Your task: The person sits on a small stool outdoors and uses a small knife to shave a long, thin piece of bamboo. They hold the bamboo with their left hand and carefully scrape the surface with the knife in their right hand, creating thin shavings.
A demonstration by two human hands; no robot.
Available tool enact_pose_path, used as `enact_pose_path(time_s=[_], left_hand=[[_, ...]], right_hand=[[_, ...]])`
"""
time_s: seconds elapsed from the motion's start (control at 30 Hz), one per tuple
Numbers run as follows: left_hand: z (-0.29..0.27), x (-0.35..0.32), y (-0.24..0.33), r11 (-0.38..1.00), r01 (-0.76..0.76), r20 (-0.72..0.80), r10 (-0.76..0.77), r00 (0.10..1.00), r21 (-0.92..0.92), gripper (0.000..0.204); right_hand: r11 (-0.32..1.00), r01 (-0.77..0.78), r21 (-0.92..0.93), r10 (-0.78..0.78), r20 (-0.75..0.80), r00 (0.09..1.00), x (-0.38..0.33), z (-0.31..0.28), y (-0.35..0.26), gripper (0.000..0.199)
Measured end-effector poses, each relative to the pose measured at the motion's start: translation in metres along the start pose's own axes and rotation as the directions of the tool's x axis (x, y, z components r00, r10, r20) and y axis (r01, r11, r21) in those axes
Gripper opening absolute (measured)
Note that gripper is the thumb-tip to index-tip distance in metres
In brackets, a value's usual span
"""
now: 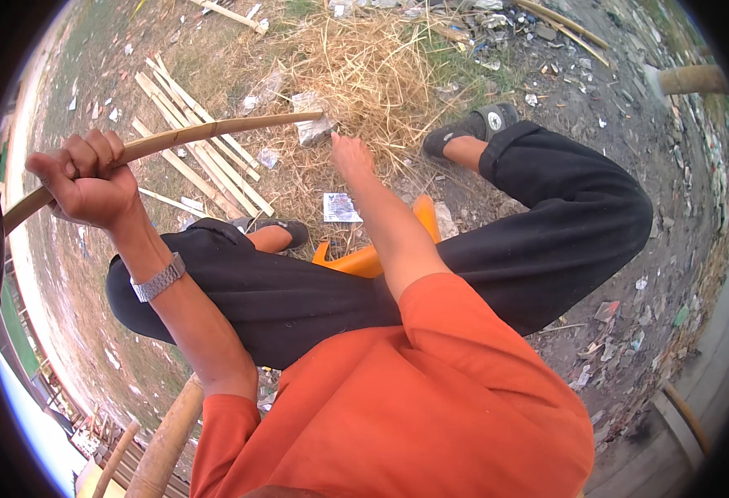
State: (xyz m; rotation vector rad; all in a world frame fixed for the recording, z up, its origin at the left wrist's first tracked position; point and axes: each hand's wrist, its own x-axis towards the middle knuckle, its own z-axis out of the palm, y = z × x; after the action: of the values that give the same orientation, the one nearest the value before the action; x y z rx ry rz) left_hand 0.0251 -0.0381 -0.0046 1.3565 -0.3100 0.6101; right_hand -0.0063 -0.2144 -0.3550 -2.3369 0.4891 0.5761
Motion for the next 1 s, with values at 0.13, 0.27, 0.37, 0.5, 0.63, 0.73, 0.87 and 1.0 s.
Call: enact_pose_path(time_s=[0.13,0.27,0.37,0.5,0.63,0.73,0.87,1.0], left_hand=[[-0.014,0.008,-0.008,0.999,-0.037,-0.1,0.037,0.994,0.003,0.056],[-0.024,0.006,-0.006,0.999,-0.028,-0.277,0.04,0.96,0.047,0.053],[-0.012,0.003,-0.003,0.994,-0.03,-0.438,0.075,0.896,0.107,0.049],[-0.003,-0.004,0.002,0.995,-0.042,-0.42,0.078,0.904,0.095,0.048],[-0.015,-0.006,0.002,0.995,-0.057,-0.384,0.082,0.92,0.078,0.049],[-0.009,-0.007,0.001,0.996,-0.079,-0.345,0.088,0.935,0.04,0.05],[-0.015,-0.008,0.005,0.997,-0.071,-0.31,0.064,0.948,-0.012,0.051],[-0.011,-0.011,0.004,0.998,-0.068,-0.282,0.065,0.957,-0.002,0.053]], right_hand=[[0.987,0.042,-0.158,-0.045,-0.013,0.999,0.001,-0.032,-0.015,0.062],[0.993,0.082,0.088,-0.094,0.143,0.985,-0.053,-0.102,-0.088,0.061],[0.959,0.189,0.211,-0.227,0.171,0.959,-0.101,-0.111,-0.116,0.06],[0.904,0.317,0.286,-0.309,-0.075,0.948,-0.122,-0.085,-0.108,0.066],[0.927,0.296,0.231,-0.308,0.017,0.951,-0.131,-0.099,-0.122,0.064],[0.874,0.409,0.263,-0.374,-0.175,0.911,-0.134,-0.082,-0.116,0.064],[0.949,0.274,0.159,-0.266,-0.071,0.961,-0.125,-0.095,-0.112,0.061],[0.915,0.346,0.208,-0.349,-0.025,0.937,-0.163,-0.114,-0.139,0.06]])
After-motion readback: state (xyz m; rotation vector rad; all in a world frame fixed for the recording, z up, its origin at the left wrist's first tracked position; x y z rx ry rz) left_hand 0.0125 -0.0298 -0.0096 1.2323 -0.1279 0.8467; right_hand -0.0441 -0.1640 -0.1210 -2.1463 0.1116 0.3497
